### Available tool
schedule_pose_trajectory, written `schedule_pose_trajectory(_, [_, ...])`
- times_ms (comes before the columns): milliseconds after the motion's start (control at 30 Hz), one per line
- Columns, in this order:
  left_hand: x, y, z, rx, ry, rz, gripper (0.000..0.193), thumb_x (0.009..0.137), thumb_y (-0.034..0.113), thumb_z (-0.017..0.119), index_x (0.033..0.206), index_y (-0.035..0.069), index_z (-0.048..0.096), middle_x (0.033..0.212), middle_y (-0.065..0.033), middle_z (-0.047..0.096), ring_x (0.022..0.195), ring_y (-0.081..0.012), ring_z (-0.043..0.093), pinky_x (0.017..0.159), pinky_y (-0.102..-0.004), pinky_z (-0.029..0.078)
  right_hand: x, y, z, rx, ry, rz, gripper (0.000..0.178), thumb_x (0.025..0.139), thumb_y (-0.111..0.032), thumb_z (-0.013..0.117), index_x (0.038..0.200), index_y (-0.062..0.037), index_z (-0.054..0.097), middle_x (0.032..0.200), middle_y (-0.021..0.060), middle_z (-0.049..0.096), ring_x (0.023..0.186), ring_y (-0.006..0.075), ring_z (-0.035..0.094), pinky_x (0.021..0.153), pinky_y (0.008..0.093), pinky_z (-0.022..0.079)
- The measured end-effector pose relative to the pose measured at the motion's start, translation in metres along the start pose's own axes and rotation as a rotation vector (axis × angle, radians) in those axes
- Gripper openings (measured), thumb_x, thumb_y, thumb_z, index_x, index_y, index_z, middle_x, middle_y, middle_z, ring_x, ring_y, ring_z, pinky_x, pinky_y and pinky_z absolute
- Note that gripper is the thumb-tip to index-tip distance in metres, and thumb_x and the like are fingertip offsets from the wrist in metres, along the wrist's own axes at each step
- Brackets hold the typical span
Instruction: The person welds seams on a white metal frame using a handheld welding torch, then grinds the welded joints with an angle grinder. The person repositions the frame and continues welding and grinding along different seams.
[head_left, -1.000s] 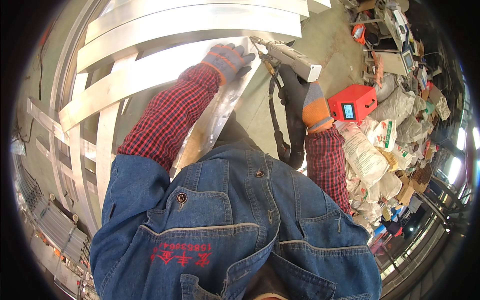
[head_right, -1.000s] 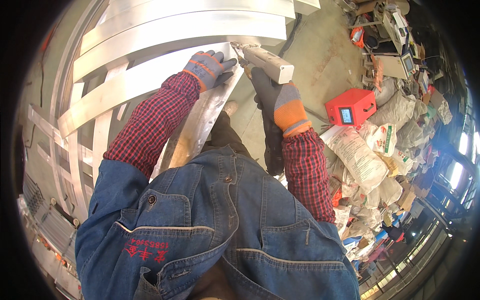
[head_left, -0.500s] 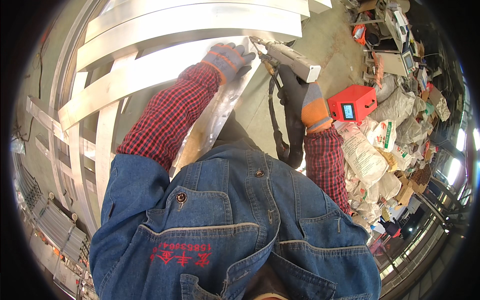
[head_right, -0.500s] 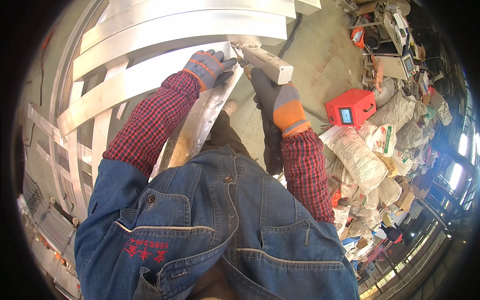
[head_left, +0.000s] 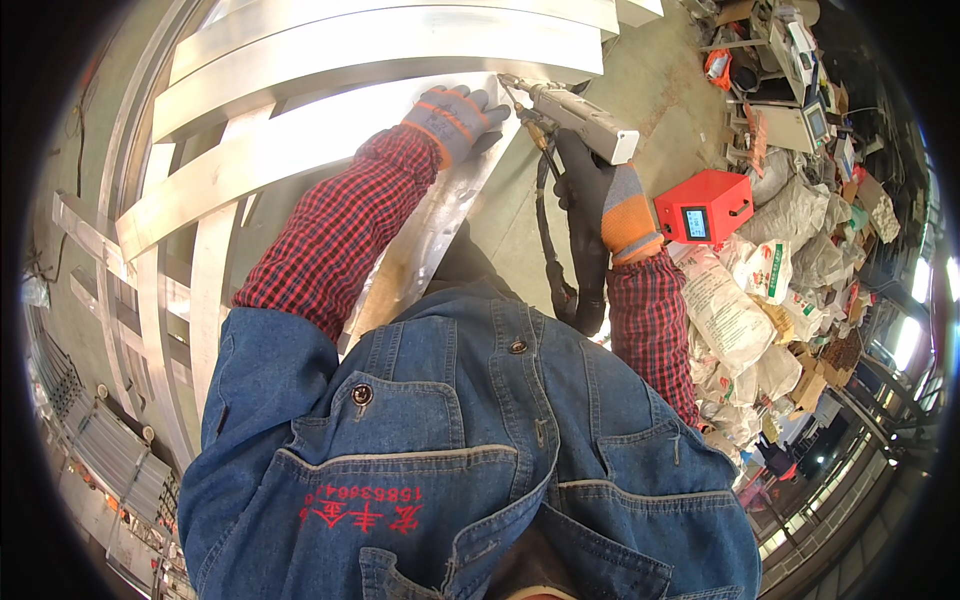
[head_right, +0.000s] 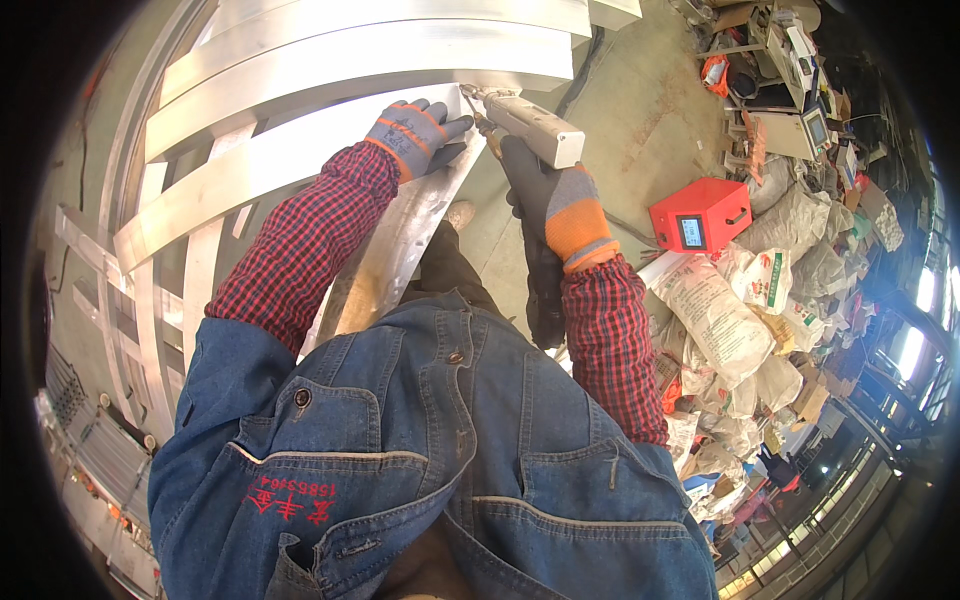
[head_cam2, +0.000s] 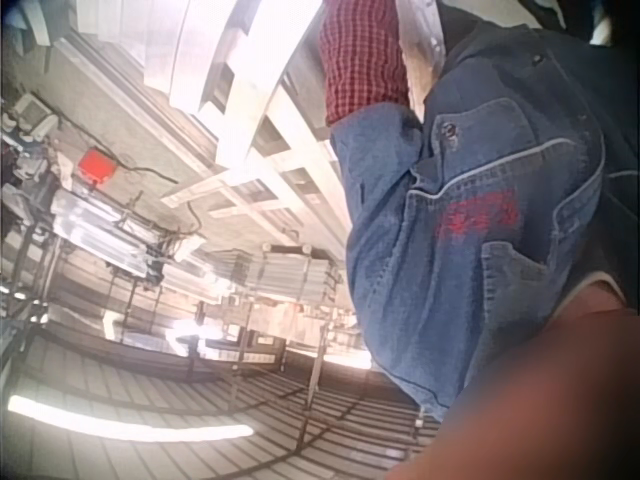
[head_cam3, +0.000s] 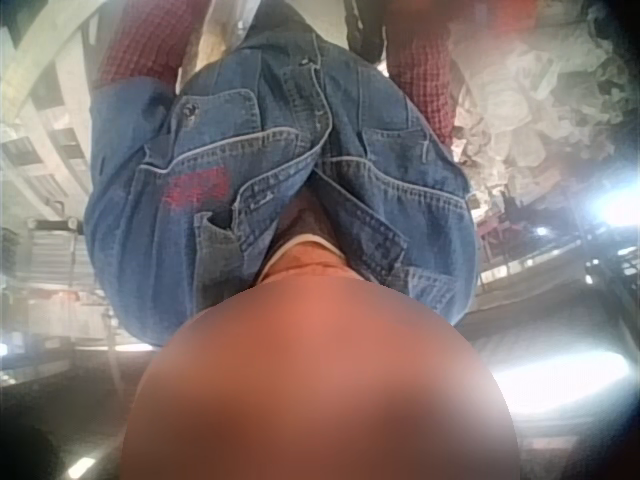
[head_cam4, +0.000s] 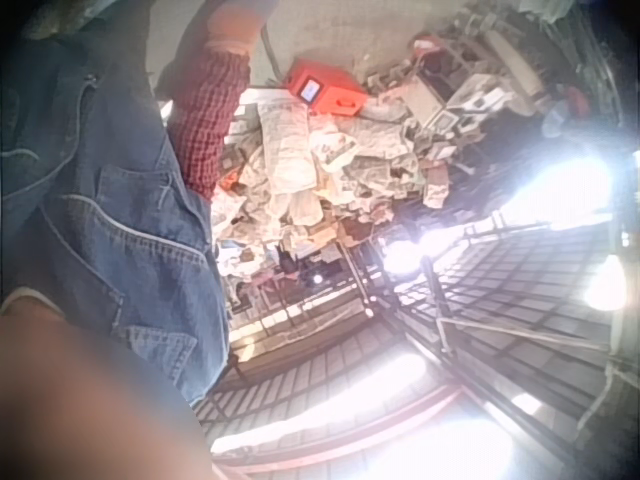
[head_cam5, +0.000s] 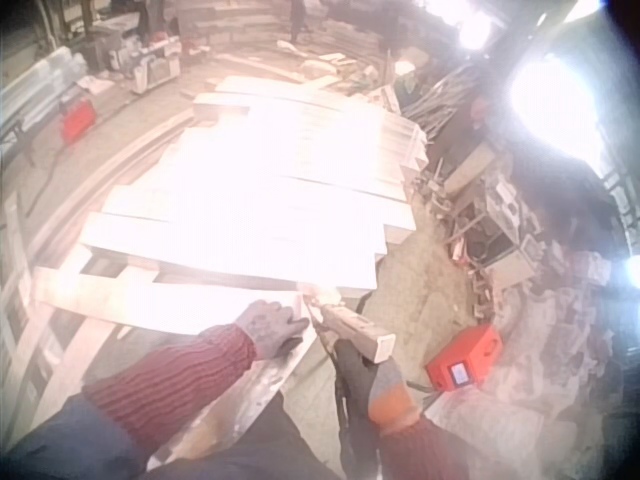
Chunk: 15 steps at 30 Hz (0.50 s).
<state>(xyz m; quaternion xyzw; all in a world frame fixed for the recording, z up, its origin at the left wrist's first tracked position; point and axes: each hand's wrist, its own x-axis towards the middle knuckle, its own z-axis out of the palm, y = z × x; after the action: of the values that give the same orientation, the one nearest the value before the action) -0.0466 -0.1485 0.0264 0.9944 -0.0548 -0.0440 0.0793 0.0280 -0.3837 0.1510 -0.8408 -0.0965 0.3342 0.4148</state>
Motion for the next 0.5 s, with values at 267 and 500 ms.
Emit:
schedule_pose_trajectory(267, [-0.001, 0.000, 0.000, 0.000, 0.015, 0.003, 0.046, 0.114, 0.048, 0.065, 0.157, 0.032, 0.072, 0.120, -0.0087, 0.079, 0.110, -0.0320, 0.078, 0.097, -0.0484, 0.063, -0.005, -0.008, -0.001, -0.005, 0.004, 0.025, 0.061, 0.108, -0.056, 0.066, 0.121, 0.0026, 0.078, 0.074, 0.0082, 0.071, 0.065, 0.0173, 0.070, 0.061, 0.0383, 0.054])
schedule_pose_trajectory(500, [-0.001, 0.001, -0.001, 0.013, 0.029, 0.007, 0.045, 0.116, 0.048, 0.064, 0.157, 0.031, 0.072, 0.122, -0.0090, 0.079, 0.110, -0.0316, 0.078, 0.097, -0.0479, 0.064, -0.007, -0.015, -0.004, 0.012, -0.026, 0.092, 0.057, 0.109, -0.052, 0.073, 0.126, 0.0033, 0.075, 0.077, 0.0072, 0.071, 0.066, 0.0150, 0.067, 0.061, 0.0356, 0.054])
